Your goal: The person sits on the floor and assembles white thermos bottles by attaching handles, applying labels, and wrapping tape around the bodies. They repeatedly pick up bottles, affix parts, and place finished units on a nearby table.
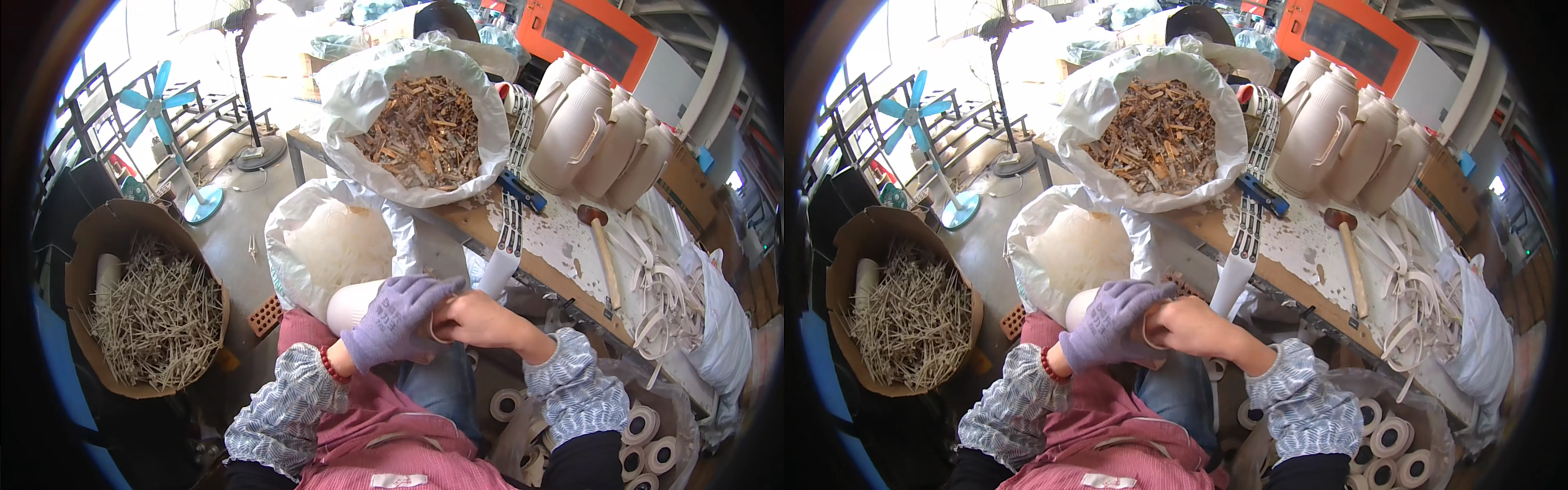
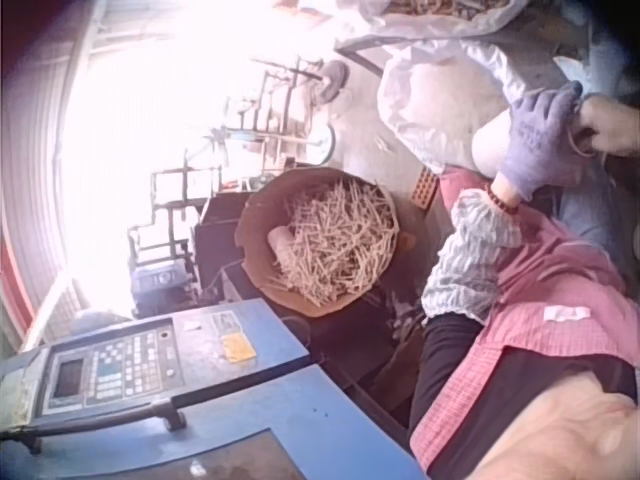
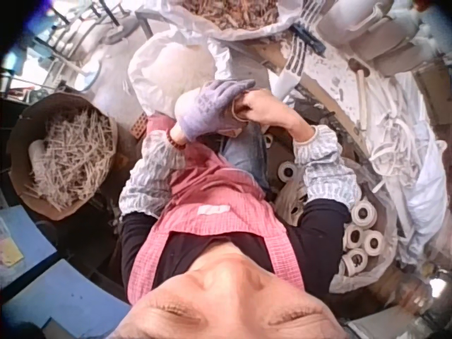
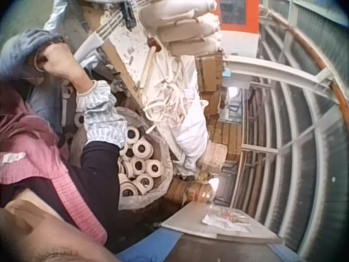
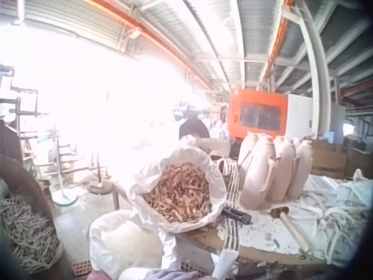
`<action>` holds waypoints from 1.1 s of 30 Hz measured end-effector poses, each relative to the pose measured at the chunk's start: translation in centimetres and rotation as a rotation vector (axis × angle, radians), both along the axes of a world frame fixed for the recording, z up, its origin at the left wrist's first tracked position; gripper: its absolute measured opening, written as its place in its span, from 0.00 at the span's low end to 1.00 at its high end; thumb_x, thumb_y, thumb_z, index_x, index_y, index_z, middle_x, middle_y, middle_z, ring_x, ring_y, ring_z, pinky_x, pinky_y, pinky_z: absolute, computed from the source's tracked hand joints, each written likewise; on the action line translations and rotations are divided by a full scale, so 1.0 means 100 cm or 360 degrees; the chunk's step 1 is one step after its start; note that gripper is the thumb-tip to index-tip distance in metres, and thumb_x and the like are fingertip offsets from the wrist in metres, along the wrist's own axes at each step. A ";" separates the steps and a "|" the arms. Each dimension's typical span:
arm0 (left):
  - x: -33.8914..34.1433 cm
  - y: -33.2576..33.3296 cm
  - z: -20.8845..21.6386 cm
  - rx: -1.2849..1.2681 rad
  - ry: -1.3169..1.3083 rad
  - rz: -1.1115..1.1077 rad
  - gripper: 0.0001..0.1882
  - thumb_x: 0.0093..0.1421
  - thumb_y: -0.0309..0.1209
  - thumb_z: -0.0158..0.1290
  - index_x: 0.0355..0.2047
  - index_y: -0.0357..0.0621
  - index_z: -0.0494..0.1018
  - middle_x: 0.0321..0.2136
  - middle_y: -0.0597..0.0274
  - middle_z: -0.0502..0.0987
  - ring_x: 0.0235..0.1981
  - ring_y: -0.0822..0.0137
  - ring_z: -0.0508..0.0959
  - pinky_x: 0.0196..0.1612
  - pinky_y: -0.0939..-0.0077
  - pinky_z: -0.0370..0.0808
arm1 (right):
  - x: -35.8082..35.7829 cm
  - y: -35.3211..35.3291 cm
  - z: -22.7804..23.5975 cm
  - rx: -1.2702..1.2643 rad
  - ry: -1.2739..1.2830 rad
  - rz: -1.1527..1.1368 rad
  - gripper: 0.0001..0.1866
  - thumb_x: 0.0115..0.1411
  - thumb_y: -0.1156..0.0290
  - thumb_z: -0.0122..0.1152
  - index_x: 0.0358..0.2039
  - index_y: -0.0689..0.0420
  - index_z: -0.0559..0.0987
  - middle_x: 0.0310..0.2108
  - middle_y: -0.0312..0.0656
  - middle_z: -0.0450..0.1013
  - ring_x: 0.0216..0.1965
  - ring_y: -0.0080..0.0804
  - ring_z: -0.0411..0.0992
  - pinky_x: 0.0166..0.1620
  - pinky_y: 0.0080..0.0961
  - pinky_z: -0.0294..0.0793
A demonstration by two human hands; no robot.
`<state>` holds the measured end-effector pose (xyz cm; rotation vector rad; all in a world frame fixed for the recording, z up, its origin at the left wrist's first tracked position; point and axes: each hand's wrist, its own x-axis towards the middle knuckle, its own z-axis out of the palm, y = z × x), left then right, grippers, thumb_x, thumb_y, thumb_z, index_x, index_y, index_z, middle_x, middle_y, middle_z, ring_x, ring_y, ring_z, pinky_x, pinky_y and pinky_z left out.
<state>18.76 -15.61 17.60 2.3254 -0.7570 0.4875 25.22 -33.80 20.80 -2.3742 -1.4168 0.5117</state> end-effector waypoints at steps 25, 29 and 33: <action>-0.145 0.152 -0.044 -0.1210 0.1615 0.0544 0.34 0.58 0.35 0.61 0.62 0.39 0.62 0.59 0.55 0.67 0.57 0.66 0.69 0.60 0.69 0.65 | 0.281 0.112 -0.025 -0.0051 -0.0599 -0.0953 0.11 0.52 0.65 0.64 0.34 0.57 0.84 0.38 0.52 0.78 0.42 0.49 0.77 0.45 0.41 0.76; -0.069 0.117 -0.076 -0.0534 0.1450 0.0177 0.30 0.57 0.39 0.61 0.57 0.40 0.68 0.47 0.57 0.77 0.49 0.68 0.75 0.54 0.75 0.70 | 0.237 0.091 -0.002 0.0341 -0.0604 -0.1022 0.10 0.50 0.61 0.67 0.30 0.54 0.84 0.31 0.44 0.79 0.35 0.43 0.78 0.39 0.36 0.76; -0.051 0.106 -0.103 -0.0945 0.1879 -0.0058 0.29 0.56 0.34 0.63 0.56 0.36 0.69 0.46 0.62 0.77 0.45 0.74 0.74 0.49 0.78 0.71 | 0.105 0.079 -0.015 0.0728 -0.0544 -0.0349 0.11 0.53 0.60 0.64 0.26 0.55 0.82 0.27 0.43 0.77 0.32 0.42 0.75 0.37 0.37 0.74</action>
